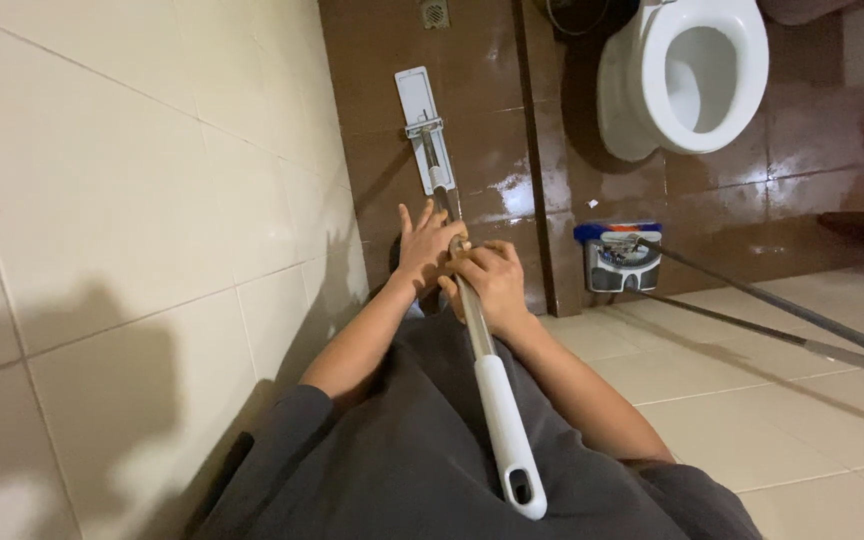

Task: The person mops a bathroom floor with a flat mop, moving it around the toilet and drain before using it to wipe the wall tiles.

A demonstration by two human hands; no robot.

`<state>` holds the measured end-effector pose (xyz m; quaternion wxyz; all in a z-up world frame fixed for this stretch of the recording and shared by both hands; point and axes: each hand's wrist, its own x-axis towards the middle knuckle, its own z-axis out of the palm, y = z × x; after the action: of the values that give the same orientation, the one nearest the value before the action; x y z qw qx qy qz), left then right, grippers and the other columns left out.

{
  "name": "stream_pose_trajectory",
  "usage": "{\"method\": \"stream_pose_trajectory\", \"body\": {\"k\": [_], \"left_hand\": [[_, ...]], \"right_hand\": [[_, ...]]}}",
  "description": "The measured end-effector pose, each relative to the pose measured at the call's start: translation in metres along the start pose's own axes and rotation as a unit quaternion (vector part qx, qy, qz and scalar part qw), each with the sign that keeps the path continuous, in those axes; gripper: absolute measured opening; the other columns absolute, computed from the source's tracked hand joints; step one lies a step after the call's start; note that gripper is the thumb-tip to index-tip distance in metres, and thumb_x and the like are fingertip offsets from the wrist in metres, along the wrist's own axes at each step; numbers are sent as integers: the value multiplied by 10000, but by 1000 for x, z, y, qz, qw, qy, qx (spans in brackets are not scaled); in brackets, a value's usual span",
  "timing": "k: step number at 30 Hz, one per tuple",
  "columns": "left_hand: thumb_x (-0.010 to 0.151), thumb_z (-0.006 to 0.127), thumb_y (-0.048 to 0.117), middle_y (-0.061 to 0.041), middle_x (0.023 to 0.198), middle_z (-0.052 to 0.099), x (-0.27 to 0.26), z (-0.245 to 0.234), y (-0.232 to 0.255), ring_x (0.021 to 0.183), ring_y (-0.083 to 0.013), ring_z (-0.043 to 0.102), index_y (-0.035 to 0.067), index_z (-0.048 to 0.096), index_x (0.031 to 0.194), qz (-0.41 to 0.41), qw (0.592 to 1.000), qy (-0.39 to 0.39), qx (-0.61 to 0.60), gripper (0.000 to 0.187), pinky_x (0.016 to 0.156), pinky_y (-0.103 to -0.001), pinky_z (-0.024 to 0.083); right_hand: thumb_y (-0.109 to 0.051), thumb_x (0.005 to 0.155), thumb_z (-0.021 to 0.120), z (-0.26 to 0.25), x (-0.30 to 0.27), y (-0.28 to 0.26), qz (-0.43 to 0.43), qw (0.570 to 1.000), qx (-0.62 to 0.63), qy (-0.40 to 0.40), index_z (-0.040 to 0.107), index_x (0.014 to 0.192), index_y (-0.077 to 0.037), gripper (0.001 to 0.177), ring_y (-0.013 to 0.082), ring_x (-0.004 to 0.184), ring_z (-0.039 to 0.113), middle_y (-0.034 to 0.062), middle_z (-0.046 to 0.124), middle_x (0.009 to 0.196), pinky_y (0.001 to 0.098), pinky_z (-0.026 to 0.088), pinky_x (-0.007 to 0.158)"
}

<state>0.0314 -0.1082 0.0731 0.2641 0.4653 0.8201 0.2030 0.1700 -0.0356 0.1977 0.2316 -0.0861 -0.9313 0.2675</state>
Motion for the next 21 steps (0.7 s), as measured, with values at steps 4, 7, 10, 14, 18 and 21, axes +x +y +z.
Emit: {"method": "stream_pose_trajectory", "body": {"k": [4,7,10,14,18,21], "left_hand": [[958,503,543,-248,1475,515,3,4,-4,1519,-444,259,244,718,1017,-6,1000,12,-12,373,1173,-742,-50],[984,517,547,-234,1493,509,10,6,-11,1513,-447,272,230,703,1074,-15,999,22,-36,378,1186,-742,-44],[933,566,435,-206,1524,491,28,11,-21,1516,-426,286,257,708,1054,-22,999,36,-21,258,1179,-753,-41],[875,636,384,-165,1545,467,49,15,-36,1503,-407,293,268,695,1016,-51,998,30,-17,192,1176,-739,-29],[892,640,351,-147,1563,466,71,25,-52,1502,-398,343,273,669,1006,-50,998,44,-16,141,1185,-755,15],[881,670,366,-129,1558,462,86,20,-55,1483,-397,358,269,651,1001,-73,996,29,-30,155,1188,-746,38]], "right_hand": [[-244,829,784,4,6,2,-2,1000,11,4,744,964,-87,211,296,932,690,104,747,981,451,498,964],[-220,848,778,13,8,5,12,1000,22,6,755,973,-94,178,297,947,700,104,747,996,441,494,944],[-237,877,767,23,13,13,24,1000,17,4,743,1004,-88,197,296,990,710,119,750,1081,439,486,963],[-316,879,757,37,20,25,50,999,2,-20,765,1027,-117,248,298,1032,701,121,744,1141,445,455,974],[-380,885,748,50,25,40,51,998,-3,-20,762,1074,-117,324,301,1085,687,131,725,1222,449,436,994],[-415,921,707,62,31,54,63,998,11,-22,756,1107,-111,360,304,1092,688,146,718,1262,469,433,1016]]}}
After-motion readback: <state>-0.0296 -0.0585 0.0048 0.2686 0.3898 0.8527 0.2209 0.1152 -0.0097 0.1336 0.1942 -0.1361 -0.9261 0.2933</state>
